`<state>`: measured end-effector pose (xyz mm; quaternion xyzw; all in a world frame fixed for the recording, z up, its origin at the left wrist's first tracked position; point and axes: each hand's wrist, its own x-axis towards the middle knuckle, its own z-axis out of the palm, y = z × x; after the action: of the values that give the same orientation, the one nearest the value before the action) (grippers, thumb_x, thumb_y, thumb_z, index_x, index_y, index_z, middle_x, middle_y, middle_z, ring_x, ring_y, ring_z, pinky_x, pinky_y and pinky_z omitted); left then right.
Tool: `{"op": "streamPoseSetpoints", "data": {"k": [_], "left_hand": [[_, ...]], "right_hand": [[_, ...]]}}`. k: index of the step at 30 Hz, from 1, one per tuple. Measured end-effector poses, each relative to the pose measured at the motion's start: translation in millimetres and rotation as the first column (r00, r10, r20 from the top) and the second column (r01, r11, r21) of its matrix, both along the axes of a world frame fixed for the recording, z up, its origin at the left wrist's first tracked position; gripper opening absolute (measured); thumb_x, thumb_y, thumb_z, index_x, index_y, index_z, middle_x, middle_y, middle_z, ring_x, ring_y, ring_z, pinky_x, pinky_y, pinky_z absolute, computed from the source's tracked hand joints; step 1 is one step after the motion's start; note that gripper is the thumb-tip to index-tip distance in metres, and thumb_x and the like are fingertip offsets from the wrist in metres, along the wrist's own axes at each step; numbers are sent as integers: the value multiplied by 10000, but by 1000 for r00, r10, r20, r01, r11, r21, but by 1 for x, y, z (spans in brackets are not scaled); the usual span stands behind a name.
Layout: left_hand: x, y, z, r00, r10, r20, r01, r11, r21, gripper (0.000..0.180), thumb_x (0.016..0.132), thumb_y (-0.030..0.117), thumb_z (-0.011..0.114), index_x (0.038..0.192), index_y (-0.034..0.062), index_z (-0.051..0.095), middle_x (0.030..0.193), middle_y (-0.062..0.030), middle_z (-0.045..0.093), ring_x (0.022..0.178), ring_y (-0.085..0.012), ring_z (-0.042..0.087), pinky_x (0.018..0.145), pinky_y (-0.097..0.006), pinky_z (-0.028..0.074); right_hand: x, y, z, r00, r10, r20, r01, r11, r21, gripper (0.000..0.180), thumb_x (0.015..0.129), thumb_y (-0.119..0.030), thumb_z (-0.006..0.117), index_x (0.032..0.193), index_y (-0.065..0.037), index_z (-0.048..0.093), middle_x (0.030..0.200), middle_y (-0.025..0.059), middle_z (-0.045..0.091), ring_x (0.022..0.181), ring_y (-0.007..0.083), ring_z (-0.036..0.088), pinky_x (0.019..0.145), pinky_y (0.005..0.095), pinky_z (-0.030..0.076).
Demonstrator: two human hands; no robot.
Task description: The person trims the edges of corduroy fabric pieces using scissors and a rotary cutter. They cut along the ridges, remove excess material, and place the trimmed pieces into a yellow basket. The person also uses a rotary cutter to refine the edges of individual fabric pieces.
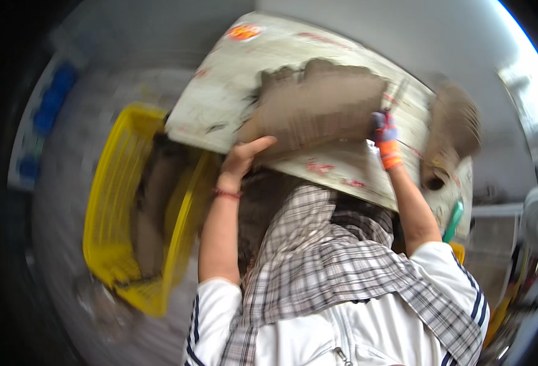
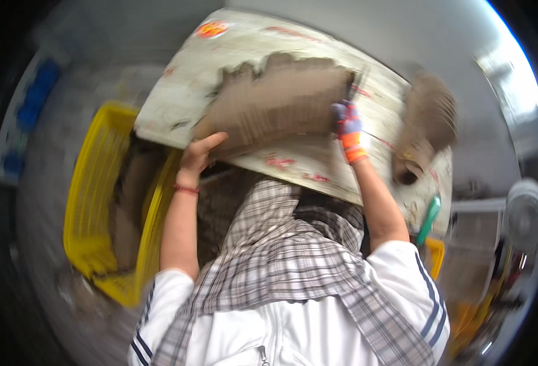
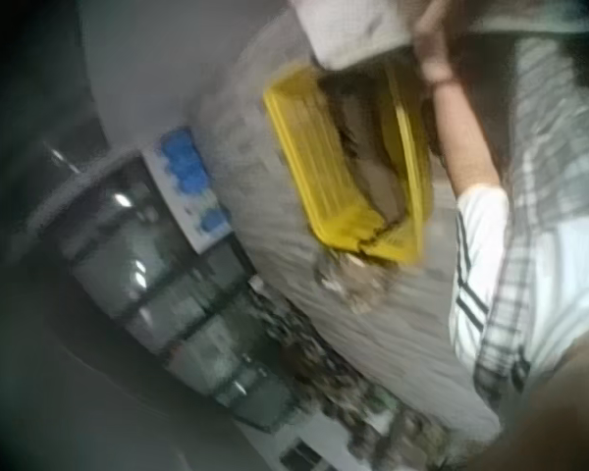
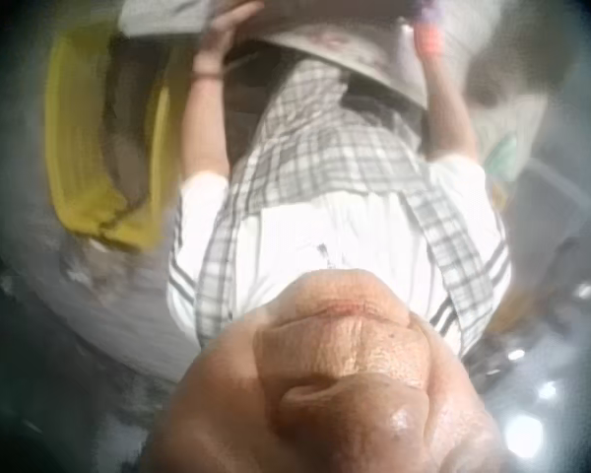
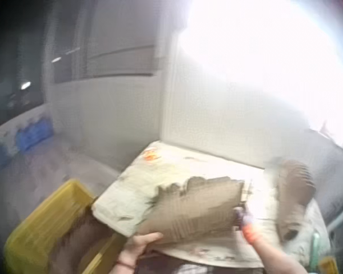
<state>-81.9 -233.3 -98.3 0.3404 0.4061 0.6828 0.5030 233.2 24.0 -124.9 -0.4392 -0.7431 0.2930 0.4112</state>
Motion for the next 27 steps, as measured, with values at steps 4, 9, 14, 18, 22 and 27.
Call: {"op": "streamPoseSetpoints", "data": {"k": [4, 9, 14, 18, 22, 27], "left_hand": [[-5, -13, -4, 982, 117, 148, -112, 993, -45, 582, 805, 99, 687, 1338, -2, 479, 1293, -105, 543, 1178, -246, 520, 1007, -361, 414], [-9, -23, -22, 942, 336, -12, -335, 934, -127, 581, 802, 220, 768, 1296, 26, 533, 1286, -84, 569, 1153, -233, 547, 942, -378, 461], [28, -24, 13, 859, 503, -94, -512, 840, -181, 483, 823, 164, 754, 1203, -46, 541, 1193, -109, 587, 1090, -192, 547, 919, -318, 434], [70, -37, 11, 146, 735, -662, -893, 386, 232, 263, 908, 139, 632, 1094, -12, 523, 1004, -77, 534, 905, -186, 510, 829, -337, 440], [180, -3, 45, 287, 509, -812, -409, 831, 376, 120, 886, 62, 609, 986, -1, 585, 999, -99, 561, 903, -230, 538, 816, -351, 441], [292, 61, 36, 402, 77, -912, 295, 932, 208, 274, 828, 35, 650, 1094, -22, 620, 1145, -163, 586, 1062, -321, 542, 934, -378, 434]], "right_hand": [[6, -43, 37, 870, 62, -490, -136, 984, -117, 413, 1022, -343, 372, 1068, -7, 608, 791, 35, 617, 645, 119, 534, 596, 240, 430], [165, -61, 53, 263, -338, -904, -66, 928, -366, 294, 1003, -264, 459, 1071, -15, 600, 920, 93, 651, 829, 188, 631, 764, 288, 510], [345, -9, 9, 556, -505, 660, 752, 644, -141, 554, 880, -539, 536, 1009, -14, 655, 902, 233, 667, 893, 396, 652, 717, 411, 514], [334, -5, 46, 404, -269, 875, 603, 797, -33, 485, 770, -456, 603, 959, -20, 697, 969, 228, 672, 939, 392, 640, 808, 405, 513], [336, 35, 43, 421, -319, 849, 728, 677, -108, 428, 785, -405, 588, 1017, -63, 702, 1088, 202, 653, 1006, 371, 631, 864, 419, 504], [338, 54, 51, 452, -332, 828, 703, 704, -101, 419, 795, -394, 616, 1034, -62, 704, 1096, 200, 656, 1035, 359, 629, 877, 410, 505]]}}
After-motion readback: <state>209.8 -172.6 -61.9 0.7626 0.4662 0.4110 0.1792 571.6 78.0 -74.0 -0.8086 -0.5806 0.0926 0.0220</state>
